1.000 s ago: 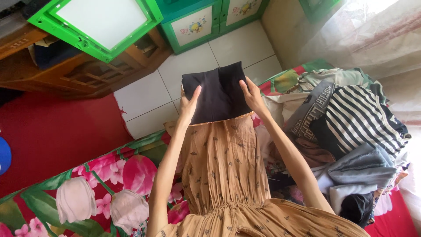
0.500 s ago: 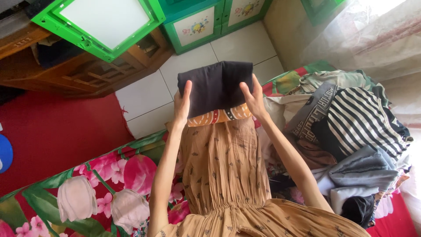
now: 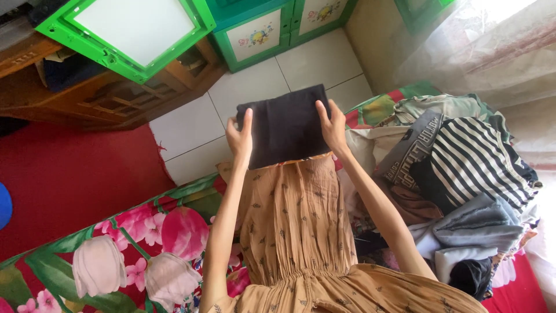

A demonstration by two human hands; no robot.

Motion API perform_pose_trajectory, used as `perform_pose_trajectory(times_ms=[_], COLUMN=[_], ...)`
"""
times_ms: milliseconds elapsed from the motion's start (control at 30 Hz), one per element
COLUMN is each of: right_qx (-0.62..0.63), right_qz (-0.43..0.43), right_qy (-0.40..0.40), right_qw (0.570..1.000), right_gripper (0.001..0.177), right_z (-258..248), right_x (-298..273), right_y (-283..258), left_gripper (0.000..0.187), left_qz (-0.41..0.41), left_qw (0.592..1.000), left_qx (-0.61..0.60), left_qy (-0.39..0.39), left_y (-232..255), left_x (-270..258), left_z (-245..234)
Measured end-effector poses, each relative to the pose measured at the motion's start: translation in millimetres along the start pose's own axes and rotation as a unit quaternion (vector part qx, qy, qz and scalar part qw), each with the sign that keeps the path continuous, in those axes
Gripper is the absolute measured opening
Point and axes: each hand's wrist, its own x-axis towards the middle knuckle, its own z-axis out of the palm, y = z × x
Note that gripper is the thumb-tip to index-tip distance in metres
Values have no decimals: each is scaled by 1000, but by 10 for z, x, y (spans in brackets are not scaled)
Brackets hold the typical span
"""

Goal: Fold various pieces of laundry and store them inside a closet cabinet.

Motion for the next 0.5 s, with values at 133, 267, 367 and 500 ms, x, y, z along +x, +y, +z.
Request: perform_pose_trajectory(times_ms=[133,267,367,500], right_qx=[-54,-89,-144,-146], right_qz=[75,120,121,113], right_qy=[-18,-52,-63,-71], right_qw=[996,987,980,980], right_gripper=[48,55,57,56], right_z=[86,18,-19,-24], right_x=[123,92,74,-7], right_y=[473,601,409,422], left_gripper=[64,72,74,68], left_qz=[-132,-200,-132,-43], left_qw=[987,975,985,979], left_qx=[89,23,51,187], left_qy=[-13,-91,-100,-68], left_y=[-583,-643,-702,-289], left_x=[115,130,56,-94], left_z=[89,51,64,52])
